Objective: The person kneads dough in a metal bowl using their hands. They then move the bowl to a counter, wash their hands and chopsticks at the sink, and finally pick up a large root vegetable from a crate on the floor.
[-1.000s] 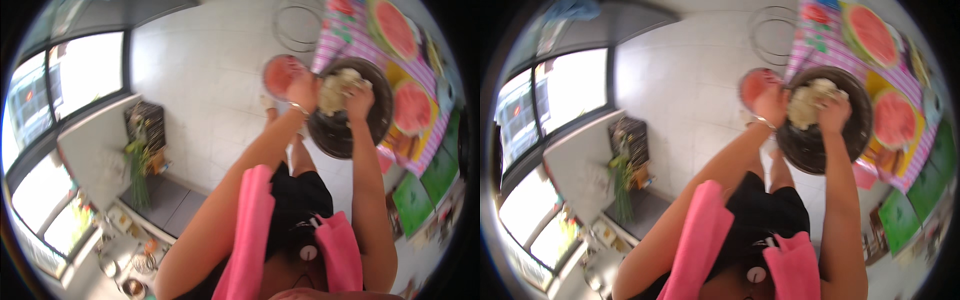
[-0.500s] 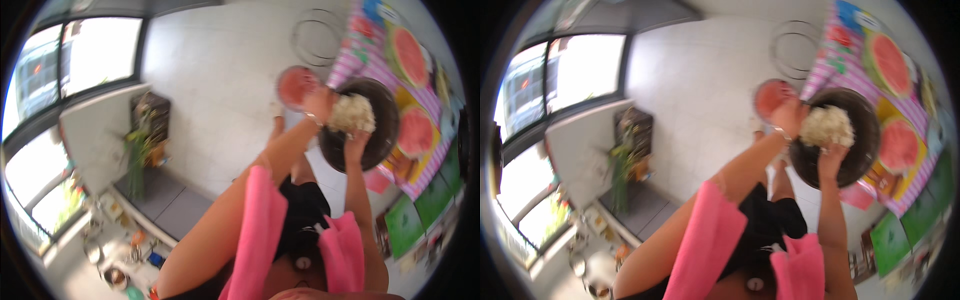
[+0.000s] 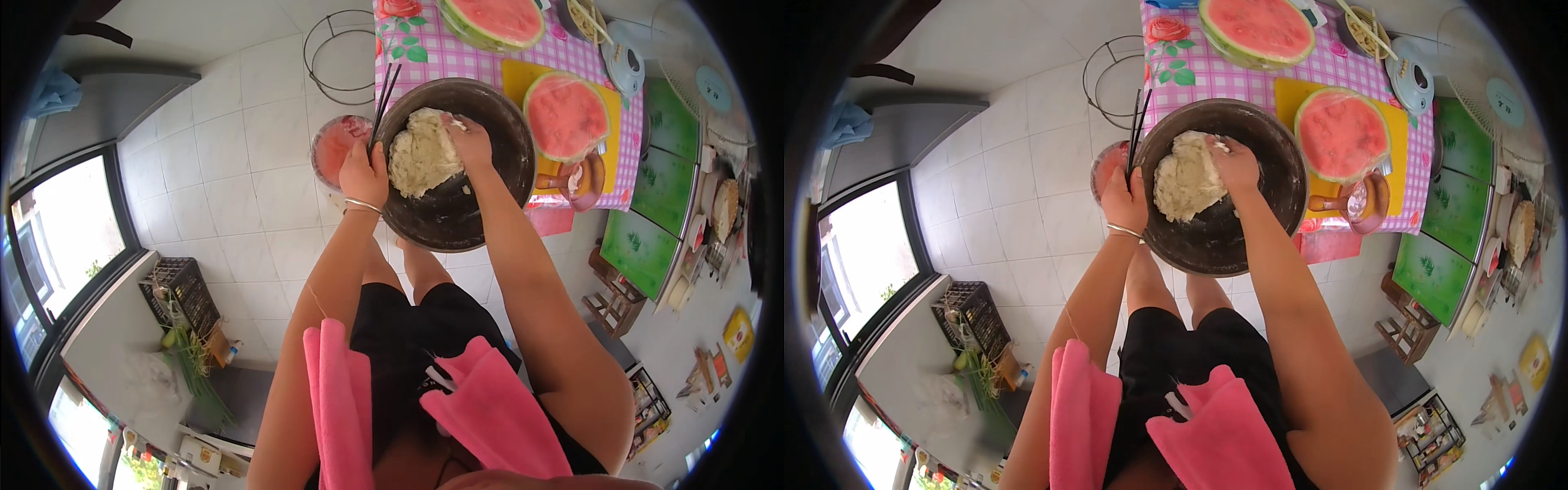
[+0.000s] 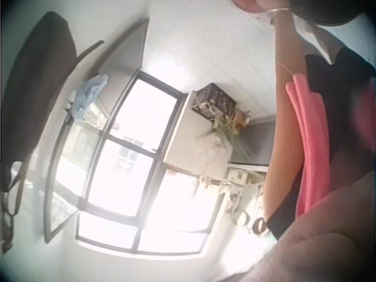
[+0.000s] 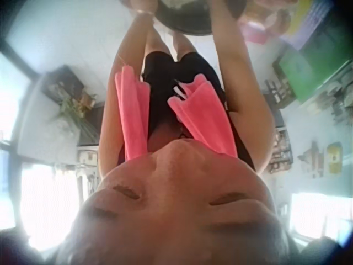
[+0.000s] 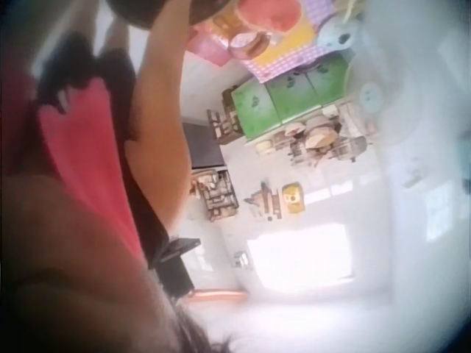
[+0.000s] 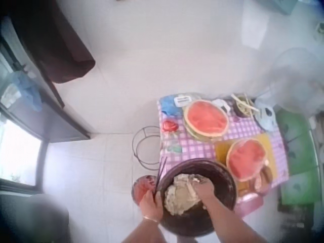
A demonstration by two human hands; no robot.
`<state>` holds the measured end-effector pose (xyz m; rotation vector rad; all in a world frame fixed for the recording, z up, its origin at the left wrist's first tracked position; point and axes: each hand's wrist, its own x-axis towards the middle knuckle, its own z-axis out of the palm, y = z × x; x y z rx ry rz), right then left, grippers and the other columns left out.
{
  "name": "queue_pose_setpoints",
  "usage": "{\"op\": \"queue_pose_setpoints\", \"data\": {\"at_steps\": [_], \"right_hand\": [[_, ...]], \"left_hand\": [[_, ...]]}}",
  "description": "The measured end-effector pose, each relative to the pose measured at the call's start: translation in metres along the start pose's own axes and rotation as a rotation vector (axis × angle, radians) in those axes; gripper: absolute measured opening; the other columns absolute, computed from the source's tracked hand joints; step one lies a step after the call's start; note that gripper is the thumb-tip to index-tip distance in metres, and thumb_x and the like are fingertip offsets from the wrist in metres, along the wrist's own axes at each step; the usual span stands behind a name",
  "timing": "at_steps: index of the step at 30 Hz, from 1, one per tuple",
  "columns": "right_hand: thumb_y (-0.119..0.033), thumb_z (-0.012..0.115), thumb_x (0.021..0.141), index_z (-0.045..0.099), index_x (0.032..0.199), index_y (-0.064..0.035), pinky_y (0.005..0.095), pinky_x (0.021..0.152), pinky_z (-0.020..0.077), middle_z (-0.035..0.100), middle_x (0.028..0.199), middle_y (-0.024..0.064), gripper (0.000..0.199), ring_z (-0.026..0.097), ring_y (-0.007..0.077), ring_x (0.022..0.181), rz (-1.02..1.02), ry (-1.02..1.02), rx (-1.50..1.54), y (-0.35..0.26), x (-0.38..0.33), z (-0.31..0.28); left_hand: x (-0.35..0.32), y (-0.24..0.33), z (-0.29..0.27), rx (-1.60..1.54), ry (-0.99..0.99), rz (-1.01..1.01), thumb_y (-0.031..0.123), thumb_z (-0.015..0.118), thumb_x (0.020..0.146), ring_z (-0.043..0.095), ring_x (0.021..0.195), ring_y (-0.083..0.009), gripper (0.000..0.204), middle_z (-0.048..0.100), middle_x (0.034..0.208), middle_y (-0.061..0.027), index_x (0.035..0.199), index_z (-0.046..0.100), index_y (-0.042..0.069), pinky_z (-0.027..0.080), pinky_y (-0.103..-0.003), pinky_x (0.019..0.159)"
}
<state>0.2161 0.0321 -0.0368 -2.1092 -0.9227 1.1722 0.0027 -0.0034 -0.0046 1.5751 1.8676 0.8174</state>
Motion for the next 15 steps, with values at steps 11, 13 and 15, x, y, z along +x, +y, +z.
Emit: {"op": "queue_pose_setpoints", "data": {"at_steps": [11, 13, 15], "right_hand": [[-0.016, 0.07, 0.072, 0.063, 0.112, -0.0165, 0.0482, 0.091, 0.0385, 0.048, 0.133, 0.0158, 0.04, 0.05, 0.0404, 0.1, -0.663, 0.037, -0.742, 0.003, -0.12, 0.019], [-0.016, 0.069, 0.073, 0.063, 0.111, -0.0178, 0.0492, 0.093, 0.0346, 0.047, 0.136, 0.0155, 0.038, 0.049, 0.0401, 0.102, -0.612, 0.114, -0.774, 0.018, -0.119, 0.027], [-0.017, 0.069, 0.074, 0.063, 0.112, -0.0179, 0.0491, 0.093, 0.0351, 0.047, 0.136, 0.0164, 0.039, 0.048, 0.0402, 0.103, -0.587, 0.193, -0.788, 0.032, -0.095, 0.036]], "left_hand": [[0.002, 0.001, -0.002, -0.021, -0.072, -0.04, 0.019, 0.055, 0.091, 0.06, 0.078, -0.0414, 0.024, 0.063, 0.086, -0.0223, 0.101, 0.058, -0.003, 0.047, -0.047, 0.067], [0.001, 0.003, -0.002, -0.035, -0.089, -0.051, 0.019, 0.055, 0.091, 0.06, 0.079, -0.0414, 0.025, 0.063, 0.087, -0.0225, 0.103, 0.058, -0.003, 0.047, -0.046, 0.068], [0.001, 0.004, -0.002, -0.049, -0.067, -0.036, 0.018, 0.055, 0.091, 0.06, 0.08, -0.0416, 0.025, 0.063, 0.088, -0.0225, 0.104, 0.058, -0.003, 0.047, -0.046, 0.069]]}}
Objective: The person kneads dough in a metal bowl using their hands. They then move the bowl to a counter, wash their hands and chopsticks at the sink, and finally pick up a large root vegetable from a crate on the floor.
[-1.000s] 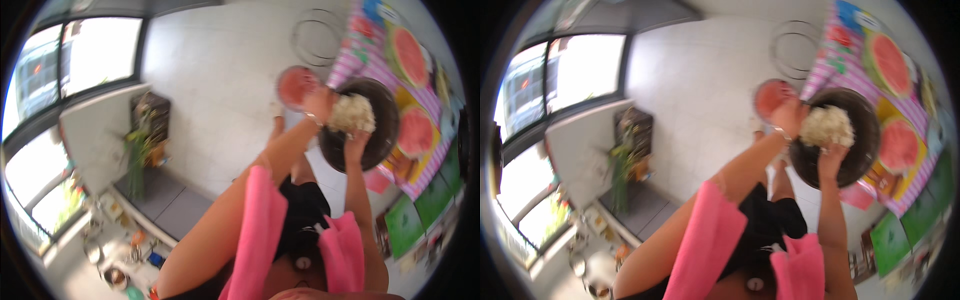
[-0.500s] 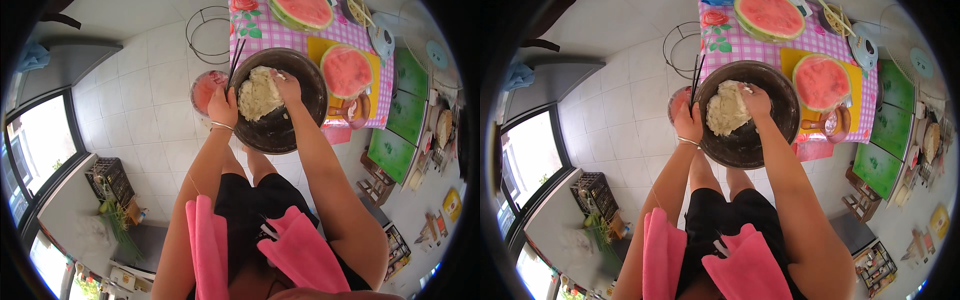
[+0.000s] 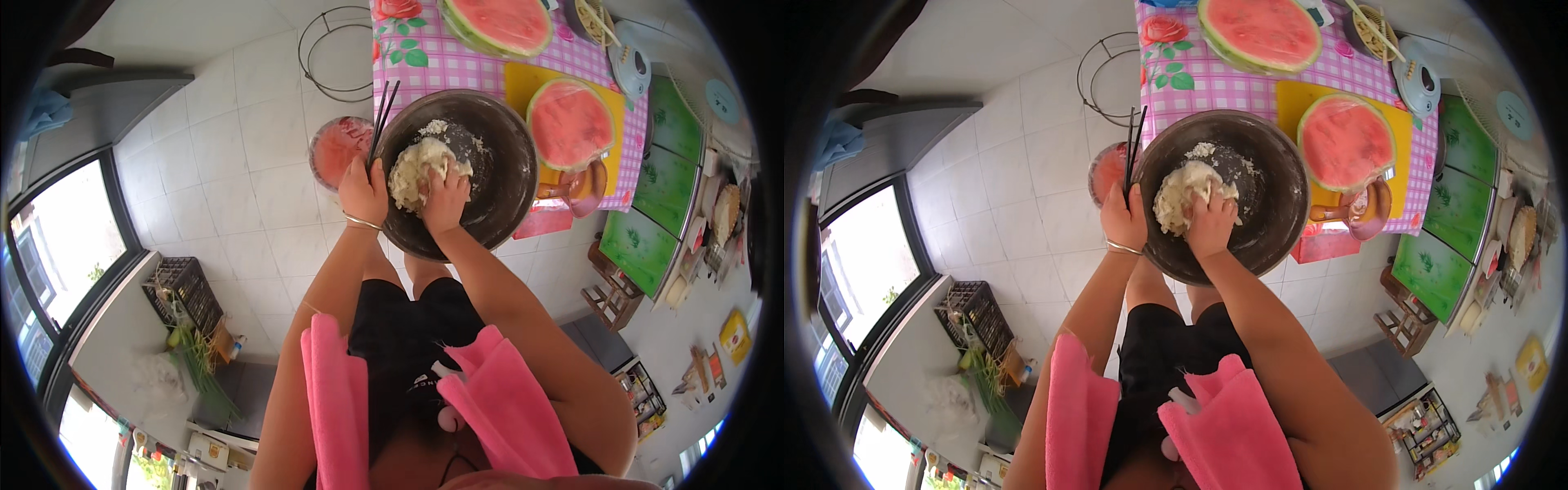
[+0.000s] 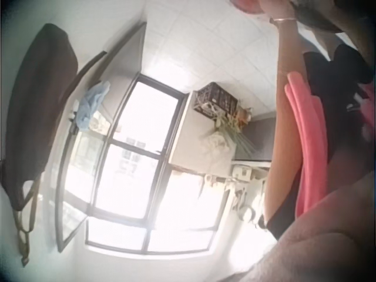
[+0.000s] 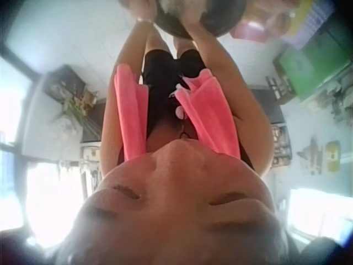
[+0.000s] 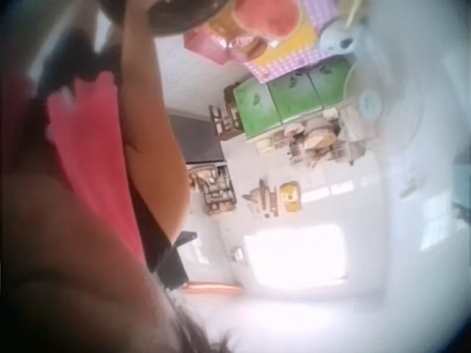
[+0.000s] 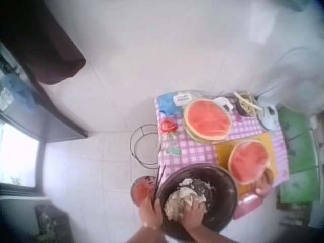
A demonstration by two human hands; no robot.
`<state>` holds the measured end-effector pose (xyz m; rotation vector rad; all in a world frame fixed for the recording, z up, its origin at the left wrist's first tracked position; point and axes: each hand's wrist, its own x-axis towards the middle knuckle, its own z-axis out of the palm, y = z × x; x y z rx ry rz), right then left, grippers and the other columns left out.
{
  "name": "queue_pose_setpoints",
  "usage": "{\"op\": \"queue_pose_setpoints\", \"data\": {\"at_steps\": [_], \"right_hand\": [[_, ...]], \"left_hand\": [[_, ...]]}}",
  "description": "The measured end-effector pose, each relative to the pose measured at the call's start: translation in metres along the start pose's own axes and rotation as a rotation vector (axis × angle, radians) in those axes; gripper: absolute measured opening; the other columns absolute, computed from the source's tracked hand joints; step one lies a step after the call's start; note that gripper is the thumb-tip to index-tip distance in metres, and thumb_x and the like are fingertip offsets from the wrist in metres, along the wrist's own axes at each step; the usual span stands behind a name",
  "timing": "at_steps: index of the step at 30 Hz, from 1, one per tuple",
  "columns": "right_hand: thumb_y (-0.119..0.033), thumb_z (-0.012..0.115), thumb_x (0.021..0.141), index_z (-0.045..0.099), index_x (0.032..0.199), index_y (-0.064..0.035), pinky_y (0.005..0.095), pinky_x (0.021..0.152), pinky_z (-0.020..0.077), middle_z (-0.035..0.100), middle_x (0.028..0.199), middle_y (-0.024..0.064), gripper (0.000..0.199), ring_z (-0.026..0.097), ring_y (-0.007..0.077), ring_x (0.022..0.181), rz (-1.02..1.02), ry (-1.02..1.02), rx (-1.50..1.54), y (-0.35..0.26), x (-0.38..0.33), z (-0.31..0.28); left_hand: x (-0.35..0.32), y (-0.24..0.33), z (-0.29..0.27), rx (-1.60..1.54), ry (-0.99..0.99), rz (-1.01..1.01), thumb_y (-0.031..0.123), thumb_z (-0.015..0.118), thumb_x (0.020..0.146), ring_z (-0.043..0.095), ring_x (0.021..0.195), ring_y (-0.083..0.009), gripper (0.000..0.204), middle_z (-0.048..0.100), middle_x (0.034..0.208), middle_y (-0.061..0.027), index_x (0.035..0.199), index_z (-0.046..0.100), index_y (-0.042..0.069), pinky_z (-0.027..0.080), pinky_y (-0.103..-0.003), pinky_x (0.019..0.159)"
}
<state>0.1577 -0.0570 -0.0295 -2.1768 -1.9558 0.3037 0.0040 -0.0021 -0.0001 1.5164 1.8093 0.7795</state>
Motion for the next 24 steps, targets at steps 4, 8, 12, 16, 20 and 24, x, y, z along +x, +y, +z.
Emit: {"op": "queue_pose_setpoints", "data": {"at_steps": [4, 8, 12, 16, 20, 24], "right_hand": [[-0.018, 0.068, 0.077, 0.061, 0.112, -0.0168, 0.0493, 0.091, 0.0365, 0.052, 0.124, 0.0171, 0.036, 0.049, 0.0406, 0.105, 0.083, 0.017, -0.015, 0.004, 0.043, 0.012], [-0.019, 0.067, 0.078, 0.056, 0.109, -0.0127, 0.0483, 0.086, 0.0384, 0.054, 0.107, 0.0153, 0.034, 0.051, 0.0377, 0.1, 0.158, 0.117, 0.029, 0.017, 0.086, 0.025], [-0.019, 0.067, 0.077, 0.054, 0.109, -0.0105, 0.0462, 0.083, 0.0407, 0.054, 0.102, 0.0139, 0.035, 0.052, 0.0358, 0.1, 0.139, 0.145, 0.066, 0.035, 0.102, 0.031], [-0.021, 0.07, 0.077, 0.053, 0.109, -0.0082, 0.0473, 0.083, 0.0427, 0.056, 0.104, 0.0166, 0.039, 0.053, 0.0377, 0.099, 0.038, 0.108, 0.295, 0.037, 0.09, 0.011], [-0.035, 0.07, 0.079, 0.056, 0.118, -0.0085, 0.0449, 0.088, 0.0446, 0.059, 0.104, 0.0191, 0.049, 0.054, 0.0396, 0.099, 0.315, -0.167, 0.582, -0.007, 0.066, -0.077], [-0.04, 0.068, 0.08, 0.061, 0.116, -0.0118, 0.0488, 0.092, 0.0418, 0.055, 0.121, 0.0201, 0.046, 0.052, 0.0389, 0.106, 0.075, -0.144, 0.163, 0.002, 0.05, -0.058]], "left_hand": [[-0.001, 0.001, 0.002, -0.056, 0.062, 0.02, 0.018, 0.052, 0.094, 0.058, 0.075, -0.0424, 0.02, 0.062, 0.081, -0.0216, 0.097, 0.057, -0.002, 0.046, -0.044, 0.065], [-0.001, -0.003, 0.001, -0.001, 0.032, 0.005, 0.018, 0.052, 0.094, 0.059, 0.076, -0.0419, 0.021, 0.062, 0.082, -0.0223, 0.097, 0.057, -0.002, 0.046, -0.044, 0.065], [0.003, 0.004, -0.001, 0.007, 0.0, -0.022, 0.02, 0.051, 0.095, 0.059, 0.077, -0.0426, 0.023, 0.062, 0.084, -0.0232, 0.097, 0.057, -0.002, 0.046, -0.045, 0.066], [0.002, 0.002, 0.004, 0.017, 0.048, 0.045, 0.022, 0.053, 0.093, 0.059, 0.078, -0.0427, 0.024, 0.062, 0.084, -0.0231, 0.097, 0.057, -0.002, 0.046, -0.048, 0.067], [0.001, 0.0, -0.001, 0.03, 0.034, 0.012, 0.022, 0.053, 0.093, 0.058, 0.074, -0.0425, 0.024, 0.062, 0.082, -0.0219, 0.095, 0.056, -0.001, 0.046, -0.048, 0.064], [0.002, -0.003, 0.002, 0.028, 0.031, 0.03, 0.022, 0.053, 0.093, 0.059, 0.075, -0.042, 0.024, 0.062, 0.084, -0.022, 0.098, 0.057, -0.001, 0.047, -0.047, 0.064]]}}
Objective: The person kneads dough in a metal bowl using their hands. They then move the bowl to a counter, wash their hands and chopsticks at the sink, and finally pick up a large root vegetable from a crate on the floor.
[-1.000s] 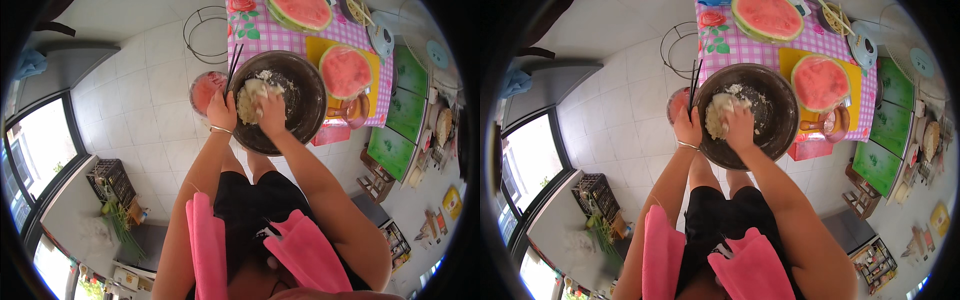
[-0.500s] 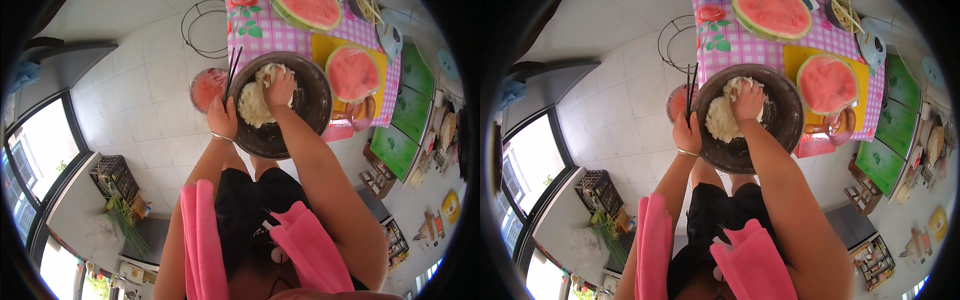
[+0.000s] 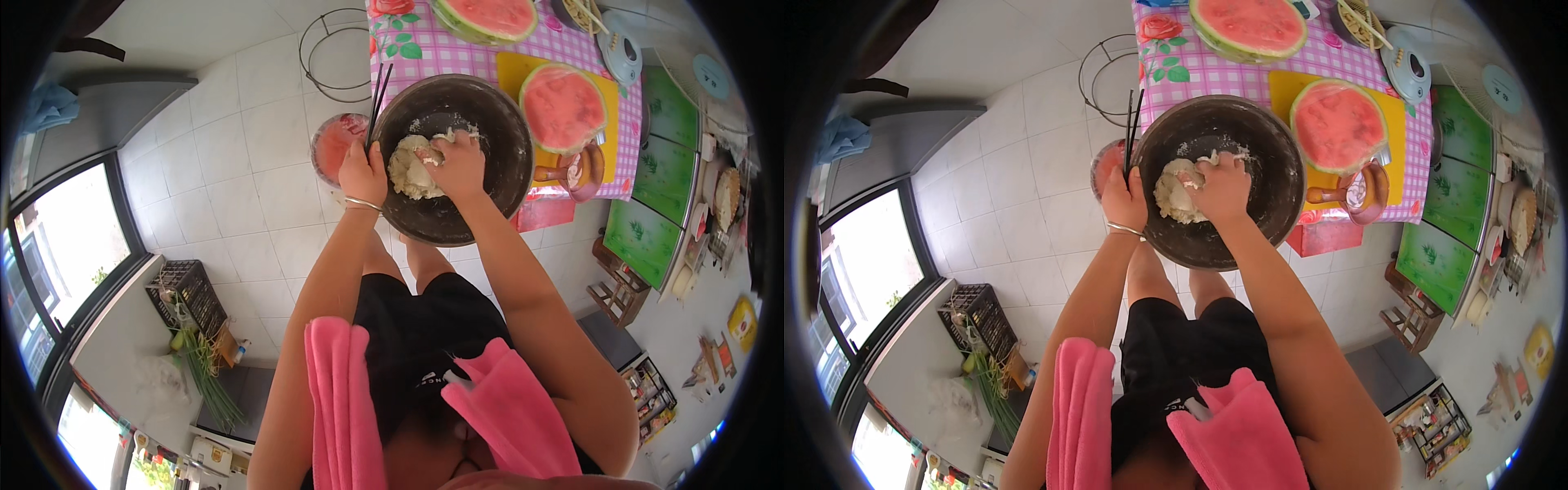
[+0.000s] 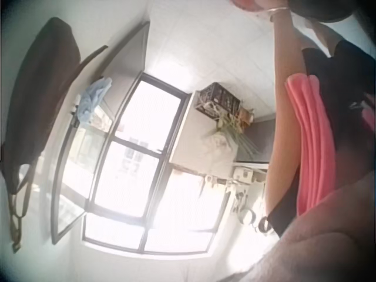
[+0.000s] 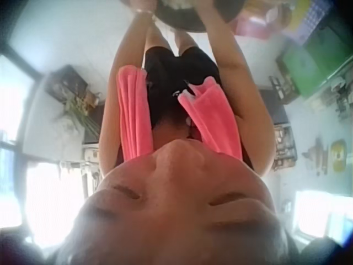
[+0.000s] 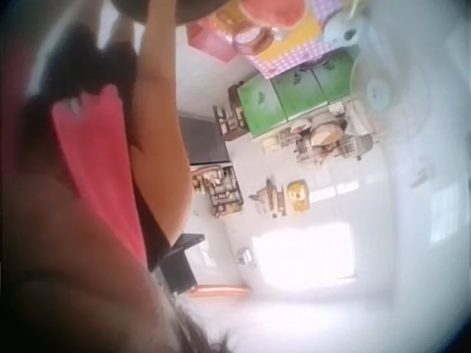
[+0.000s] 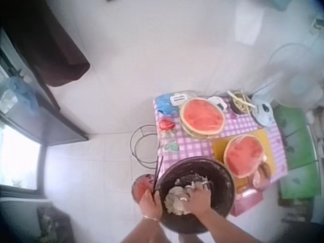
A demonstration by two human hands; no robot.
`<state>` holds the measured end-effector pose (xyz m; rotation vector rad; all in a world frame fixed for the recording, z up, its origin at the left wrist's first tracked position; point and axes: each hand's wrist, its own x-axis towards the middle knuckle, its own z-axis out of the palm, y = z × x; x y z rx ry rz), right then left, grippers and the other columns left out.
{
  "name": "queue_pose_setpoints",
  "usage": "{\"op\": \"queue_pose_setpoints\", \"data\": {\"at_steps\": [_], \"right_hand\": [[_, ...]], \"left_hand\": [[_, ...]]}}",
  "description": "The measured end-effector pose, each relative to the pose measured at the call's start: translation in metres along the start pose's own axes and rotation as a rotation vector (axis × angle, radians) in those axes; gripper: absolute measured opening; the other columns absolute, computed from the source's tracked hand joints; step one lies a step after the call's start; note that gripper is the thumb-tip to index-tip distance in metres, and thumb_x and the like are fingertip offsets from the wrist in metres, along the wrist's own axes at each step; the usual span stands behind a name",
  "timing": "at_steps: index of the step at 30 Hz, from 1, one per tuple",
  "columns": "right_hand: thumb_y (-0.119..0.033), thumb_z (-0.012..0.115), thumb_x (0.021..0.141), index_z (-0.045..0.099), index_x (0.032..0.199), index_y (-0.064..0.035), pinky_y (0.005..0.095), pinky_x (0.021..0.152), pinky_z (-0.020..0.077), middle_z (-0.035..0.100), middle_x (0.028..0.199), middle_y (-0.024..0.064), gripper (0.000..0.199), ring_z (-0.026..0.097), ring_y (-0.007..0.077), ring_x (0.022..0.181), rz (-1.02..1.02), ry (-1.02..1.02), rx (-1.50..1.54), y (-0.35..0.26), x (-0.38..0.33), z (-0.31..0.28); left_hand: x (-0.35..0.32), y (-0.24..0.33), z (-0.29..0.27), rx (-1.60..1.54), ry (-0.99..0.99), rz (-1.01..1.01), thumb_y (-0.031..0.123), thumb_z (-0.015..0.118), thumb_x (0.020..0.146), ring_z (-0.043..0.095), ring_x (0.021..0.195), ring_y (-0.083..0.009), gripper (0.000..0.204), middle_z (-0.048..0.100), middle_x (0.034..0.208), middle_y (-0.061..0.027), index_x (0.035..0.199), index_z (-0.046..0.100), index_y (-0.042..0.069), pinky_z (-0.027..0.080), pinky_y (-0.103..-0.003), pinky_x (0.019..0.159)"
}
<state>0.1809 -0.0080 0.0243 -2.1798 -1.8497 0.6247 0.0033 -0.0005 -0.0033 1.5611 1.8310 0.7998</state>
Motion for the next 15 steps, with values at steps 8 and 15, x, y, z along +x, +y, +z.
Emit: {"op": "queue_pose_setpoints", "data": {"at_steps": [8, 15], "right_hand": [[-0.033, 0.069, 0.075, 0.059, 0.114, -0.0081, 0.0497, 0.097, 0.0354, 0.055, 0.111, 0.0174, 0.047, 0.05, 0.0387, 0.104, -0.167, 0.158, -0.127, 0.007, -0.024, 0.072], [-0.033, 0.067, 0.077, 0.062, 0.104, -0.0111, 0.0455, 0.085, 0.0401, 0.058, 0.099, 0.0142, 0.035, 0.055, 0.0342, 0.095, -0.176, 0.176, -0.087, 0.013, 0.055, 0.077]], "left_hand": [[-0.005, 0.0, -0.001, -0.001, -0.029, -0.034, 0.02, 0.053, 0.093, 0.06, 0.079, -0.0414, 0.025, 0.063, 0.089, -0.0217, 0.103, 0.057, -0.003, 0.047, -0.046, 0.068], [-0.007, -0.002, -0.003, -0.032, -0.048, -0.06, 0.02, 0.053, 0.093, 0.06, 0.08, -0.0417, 0.023, 0.063, 0.088, -0.0217, 0.103, 0.057, -0.001, 0.047, -0.046, 0.069]]}}
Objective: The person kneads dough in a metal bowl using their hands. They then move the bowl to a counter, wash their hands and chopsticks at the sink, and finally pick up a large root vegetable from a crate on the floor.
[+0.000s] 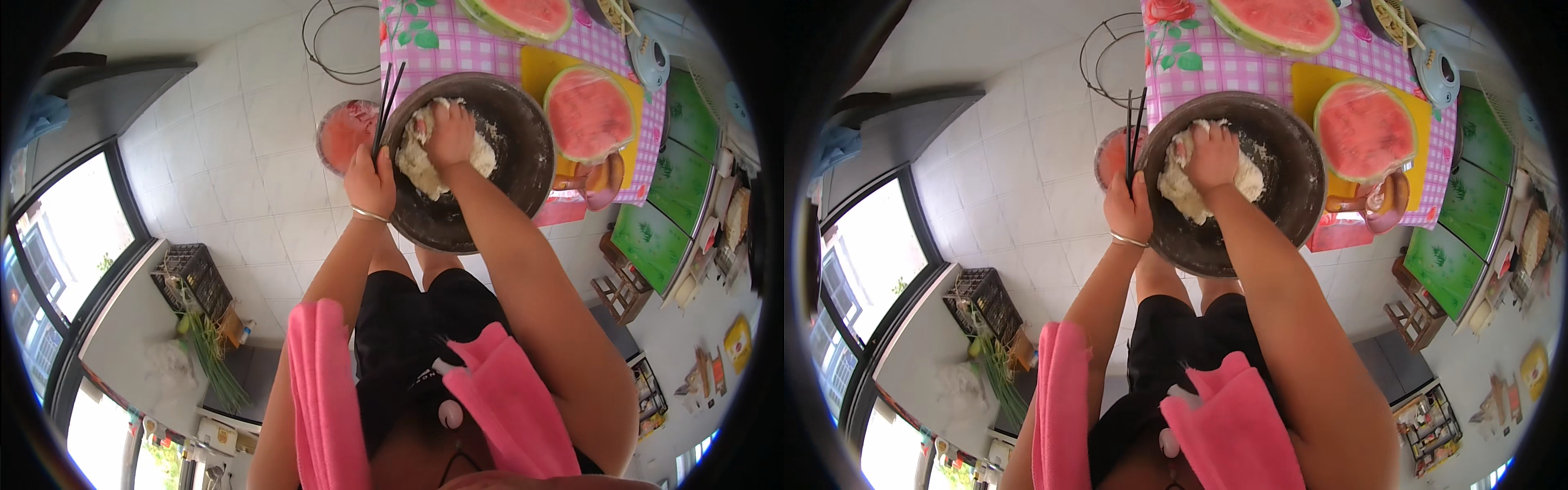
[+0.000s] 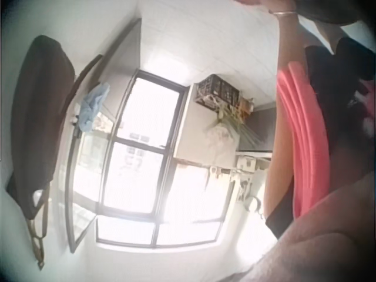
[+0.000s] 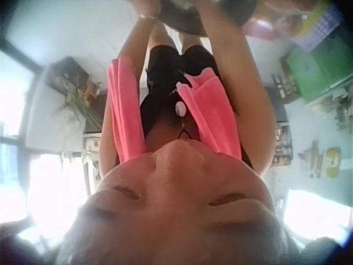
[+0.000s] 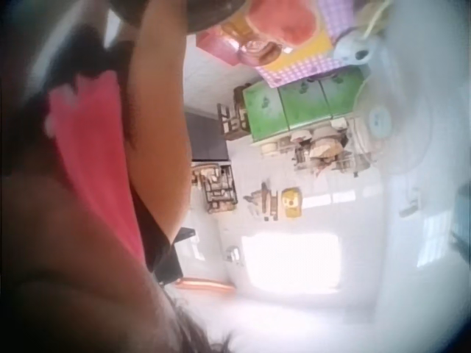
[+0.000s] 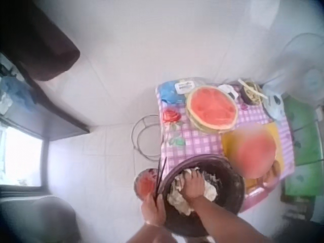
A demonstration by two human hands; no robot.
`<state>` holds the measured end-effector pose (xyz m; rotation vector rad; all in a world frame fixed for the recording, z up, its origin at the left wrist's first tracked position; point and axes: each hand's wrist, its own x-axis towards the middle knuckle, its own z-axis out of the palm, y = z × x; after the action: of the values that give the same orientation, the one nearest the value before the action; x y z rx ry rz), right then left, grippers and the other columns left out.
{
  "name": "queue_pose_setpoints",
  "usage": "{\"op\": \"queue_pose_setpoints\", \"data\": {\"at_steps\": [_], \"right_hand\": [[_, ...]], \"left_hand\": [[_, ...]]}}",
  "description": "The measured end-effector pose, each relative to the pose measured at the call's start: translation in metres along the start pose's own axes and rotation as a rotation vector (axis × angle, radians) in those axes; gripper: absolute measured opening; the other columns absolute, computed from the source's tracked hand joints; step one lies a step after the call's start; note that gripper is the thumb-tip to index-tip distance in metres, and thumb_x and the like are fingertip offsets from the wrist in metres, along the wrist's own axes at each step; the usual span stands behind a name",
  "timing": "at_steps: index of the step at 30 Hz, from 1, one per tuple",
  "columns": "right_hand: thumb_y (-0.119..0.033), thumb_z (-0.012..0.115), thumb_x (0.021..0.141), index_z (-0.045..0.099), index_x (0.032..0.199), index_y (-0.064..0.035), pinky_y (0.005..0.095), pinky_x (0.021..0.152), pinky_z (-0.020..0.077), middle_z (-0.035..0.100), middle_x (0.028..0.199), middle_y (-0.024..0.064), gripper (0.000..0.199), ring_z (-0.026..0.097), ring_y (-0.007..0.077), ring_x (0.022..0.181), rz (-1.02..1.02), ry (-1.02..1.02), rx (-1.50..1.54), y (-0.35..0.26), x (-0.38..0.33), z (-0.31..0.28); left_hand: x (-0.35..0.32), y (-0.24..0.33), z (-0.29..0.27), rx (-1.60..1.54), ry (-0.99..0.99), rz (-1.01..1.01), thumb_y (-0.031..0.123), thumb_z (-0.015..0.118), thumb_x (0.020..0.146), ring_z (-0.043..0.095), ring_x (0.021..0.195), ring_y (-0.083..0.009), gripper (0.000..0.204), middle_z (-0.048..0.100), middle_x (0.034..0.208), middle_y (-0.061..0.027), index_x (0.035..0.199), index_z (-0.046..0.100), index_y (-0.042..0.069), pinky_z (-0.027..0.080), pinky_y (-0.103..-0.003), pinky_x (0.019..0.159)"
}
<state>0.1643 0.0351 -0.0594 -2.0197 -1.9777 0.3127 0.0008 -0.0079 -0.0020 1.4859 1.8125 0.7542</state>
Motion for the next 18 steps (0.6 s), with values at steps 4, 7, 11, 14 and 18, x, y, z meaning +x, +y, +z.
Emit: {"op": "queue_pose_setpoints", "data": {"at_steps": [4, 7, 11, 14, 18], "right_hand": [[-0.034, 0.066, 0.079, 0.061, 0.099, -0.0119, 0.0439, 0.081, 0.0408, 0.058, 0.093, 0.0118, 0.03, 0.057, 0.0323, 0.091, -0.018, -0.009, -0.024, 0.012, 0.009, 0.004], [-0.039, 0.066, 0.079, 0.06, 0.105, -0.0091, 0.0462, 0.083, 0.0422, 0.06, 0.091, 0.0131, 0.04, 0.058, 0.0339, 0.094, 0.029, -0.005, 0.198, 0.013, 0.01, -0.012], [-0.04, 0.067, 0.078, 0.06, 0.109, -0.0094, 0.0481, 0.087, 0.0417, 0.06, 0.095, 0.0163, 0.044, 0.056, 0.0368, 0.098, 0.137, -0.275, 0.225, -0.017, -0.01, -0.077], [-0.036, 0.069, 0.076, 0.061, 0.107, -0.0111, 0.0481, 0.091, 0.0392, 0.057, 0.104, 0.0168, 0.041, 0.053, 0.0375, 0.102, 0.012, -0.192, 0.018, -0.031, -0.049, -0.087], [-0.032, 0.07, 0.073, 0.063, 0.104, -0.0138, 0.0483, 0.094, 0.0362, 0.053, 0.111, 0.015, 0.037, 0.048, 0.0384, 0.106, -0.138, -0.09, 0.007, -0.019, -0.086, -0.039]], "left_hand": [[0.001, 0.005, 0.003, 0.008, 0.004, 0.003, 0.021, 0.054, 0.093, 0.059, 0.079, -0.0418, 0.022, 0.062, 0.086, -0.0219, 0.1, 0.057, 0.0, 0.047, -0.046, 0.068], [0.008, 0.008, 0.005, 0.028, 0.037, 0.04, 0.022, 0.054, 0.093, 0.059, 0.079, -0.0419, 0.023, 0.062, 0.086, -0.0221, 0.1, 0.057, 0.0, 0.047, -0.046, 0.068], [0.005, 0.006, 0.0, 0.077, 0.066, 0.04, 0.022, 0.053, 0.093, 0.059, 0.078, -0.0423, 0.024, 0.062, 0.086, -0.0229, 0.099, 0.057, -0.001, 0.047, -0.048, 0.067], [0.006, 0.001, 0.005, 0.064, 0.076, 0.054, 0.021, 0.053, 0.093, 0.059, 0.078, -0.0426, 0.024, 0.061, 0.085, -0.0233, 0.098, 0.057, -0.002, 0.046, -0.048, 0.067], [0.004, 0.004, 0.004, 0.066, 0.042, 0.039, 0.02, 0.053, 0.093, 0.059, 0.078, -0.0427, 0.024, 0.062, 0.085, -0.0234, 0.099, 0.057, -0.003, 0.046, -0.048, 0.066]]}}
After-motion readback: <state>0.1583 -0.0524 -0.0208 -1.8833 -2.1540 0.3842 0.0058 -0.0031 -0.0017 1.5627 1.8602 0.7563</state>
